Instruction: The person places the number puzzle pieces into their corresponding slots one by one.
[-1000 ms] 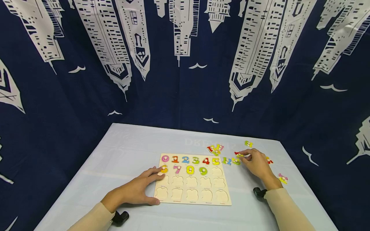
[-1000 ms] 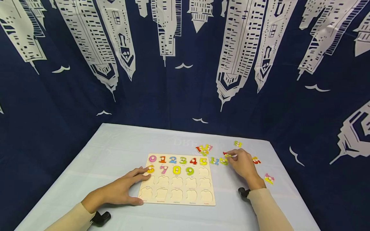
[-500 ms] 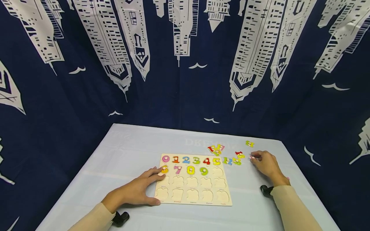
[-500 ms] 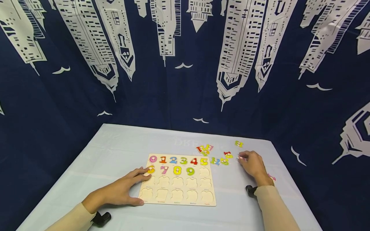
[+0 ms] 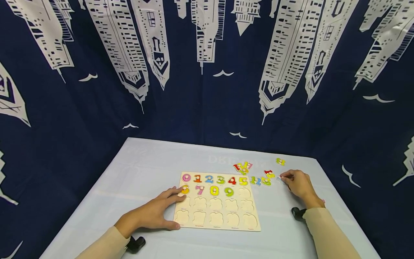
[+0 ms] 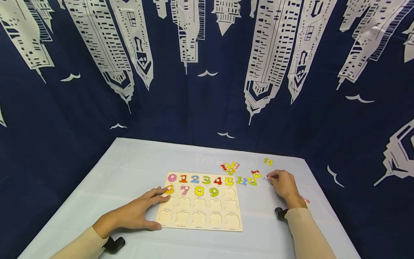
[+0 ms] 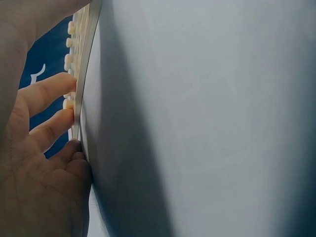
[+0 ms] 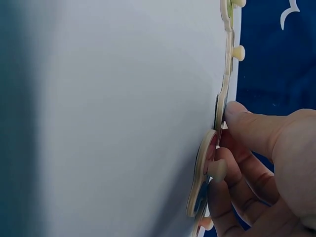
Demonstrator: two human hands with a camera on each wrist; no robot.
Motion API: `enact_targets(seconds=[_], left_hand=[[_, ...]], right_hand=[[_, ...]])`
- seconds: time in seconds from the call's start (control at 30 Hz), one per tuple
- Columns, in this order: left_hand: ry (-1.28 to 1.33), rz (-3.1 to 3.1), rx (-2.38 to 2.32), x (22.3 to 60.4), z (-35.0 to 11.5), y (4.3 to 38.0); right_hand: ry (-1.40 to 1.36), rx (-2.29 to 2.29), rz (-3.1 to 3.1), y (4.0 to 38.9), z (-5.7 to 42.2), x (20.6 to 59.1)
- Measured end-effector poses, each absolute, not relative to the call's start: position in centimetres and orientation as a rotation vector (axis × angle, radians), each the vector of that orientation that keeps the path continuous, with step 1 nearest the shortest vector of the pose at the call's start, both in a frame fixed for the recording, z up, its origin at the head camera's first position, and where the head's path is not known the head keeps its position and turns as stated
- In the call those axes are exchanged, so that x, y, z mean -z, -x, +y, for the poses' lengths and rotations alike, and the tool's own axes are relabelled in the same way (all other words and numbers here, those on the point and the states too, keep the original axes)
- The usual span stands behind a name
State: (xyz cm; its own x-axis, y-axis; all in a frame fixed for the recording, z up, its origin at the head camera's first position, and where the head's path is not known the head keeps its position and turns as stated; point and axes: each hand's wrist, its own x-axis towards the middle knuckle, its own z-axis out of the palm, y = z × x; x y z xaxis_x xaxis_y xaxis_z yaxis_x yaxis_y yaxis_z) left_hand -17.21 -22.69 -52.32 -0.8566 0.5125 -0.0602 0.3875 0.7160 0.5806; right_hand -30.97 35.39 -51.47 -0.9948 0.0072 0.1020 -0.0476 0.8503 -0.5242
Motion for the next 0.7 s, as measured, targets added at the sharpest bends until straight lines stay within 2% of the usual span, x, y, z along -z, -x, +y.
enact_targets(seconds=[0.7], left_hand=[[-0.72,2.699,-0.851,52.1,-22.6,17.2]], right_hand=[[-0.057,-0.81,-2.901,30.2,33.6,51.1]])
